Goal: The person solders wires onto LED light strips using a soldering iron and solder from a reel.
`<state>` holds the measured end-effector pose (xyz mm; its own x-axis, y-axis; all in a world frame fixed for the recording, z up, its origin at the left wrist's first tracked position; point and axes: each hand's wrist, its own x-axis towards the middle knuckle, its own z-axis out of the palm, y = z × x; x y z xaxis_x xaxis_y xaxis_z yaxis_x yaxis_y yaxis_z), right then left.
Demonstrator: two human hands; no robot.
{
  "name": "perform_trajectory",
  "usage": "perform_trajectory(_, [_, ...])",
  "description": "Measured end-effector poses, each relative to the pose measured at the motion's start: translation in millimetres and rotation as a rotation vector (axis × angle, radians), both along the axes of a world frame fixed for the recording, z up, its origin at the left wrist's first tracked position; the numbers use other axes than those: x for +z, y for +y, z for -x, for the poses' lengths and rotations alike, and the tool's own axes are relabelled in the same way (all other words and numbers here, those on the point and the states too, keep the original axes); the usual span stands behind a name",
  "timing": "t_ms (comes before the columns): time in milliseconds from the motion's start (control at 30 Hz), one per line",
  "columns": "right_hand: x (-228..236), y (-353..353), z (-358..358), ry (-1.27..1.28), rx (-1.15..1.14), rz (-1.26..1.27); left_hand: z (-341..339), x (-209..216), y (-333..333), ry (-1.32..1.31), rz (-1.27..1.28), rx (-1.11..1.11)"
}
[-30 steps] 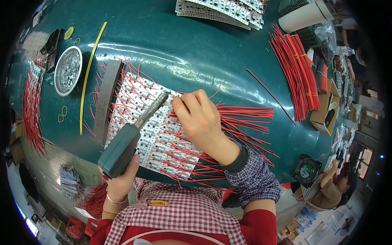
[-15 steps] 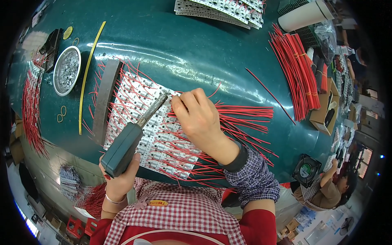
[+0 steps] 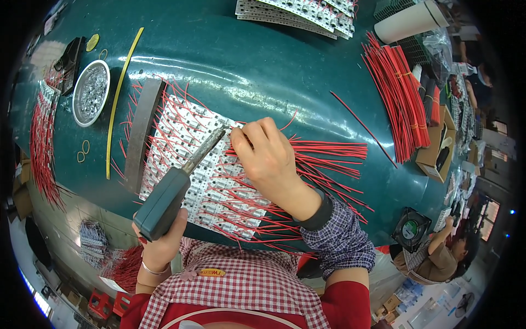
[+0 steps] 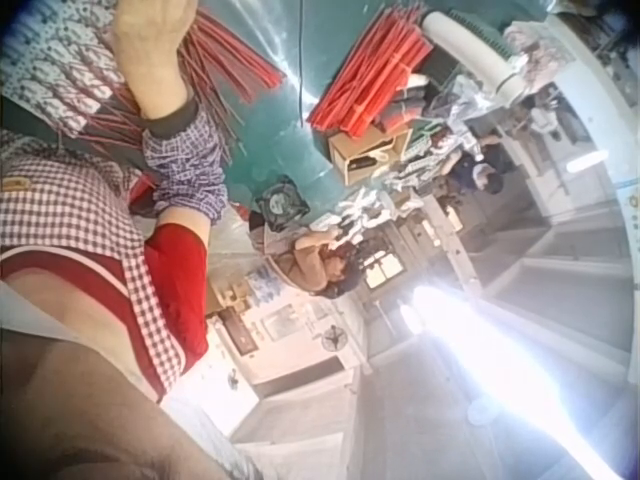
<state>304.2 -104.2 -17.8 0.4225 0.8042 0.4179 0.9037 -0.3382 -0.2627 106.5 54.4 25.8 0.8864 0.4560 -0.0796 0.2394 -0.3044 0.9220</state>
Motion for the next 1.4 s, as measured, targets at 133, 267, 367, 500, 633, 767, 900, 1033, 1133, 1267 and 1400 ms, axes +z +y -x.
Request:
perform_trajectory(133, [2,1,1,0.02,-0.01,-0.009,1,1,-3,0.0,-0.012,0.006])
perform_trajectory(267, [3,1,2,0.032,-0.016,-0.008,2,4,-4,0.027,0.063,0.002])
perform_trajectory(367, [3,2,3,0.017,-0.014,-0.002,-2,5,-6,0.026,0.061,0.006])
perform_trajectory(500, [3,2,4,0.005,-0.016,0.004,4,0,-6,0.007,0.009,0.002])
perform_trajectory(633, [3,1,5,-0.004,-0.018,0.015,19,-13,-6,-0.069,-0.043,0.016])
perform_trajectory(767, [2,0,5,0.016,-0.035,0.001,19,-10,-6,-0.084,0.011,0.051])
perform_trajectory(900, [8,-5,6,-0.028,0.0,-0.028,23,-11,-6,-0.088,-0.012,0.073])
perform_trajectory(1033, [19,-4,19,0.064,-0.002,-0.127,29,-12,-6,-0.074,0.04,0.119])
perform_trajectory(1133, [13,-4,23,0.164,0.004,-0.119,32,-11,-7,-0.035,0.044,0.112])
perform_trajectory(1267, [4,-3,25,0.176,0.003,-0.083,36,-12,-8,0.016,0.107,0.117])
perform_trajectory(1400, [2,-3,22,0.084,0.026,-0.046,35,-9,-7,0.018,0.081,0.092])
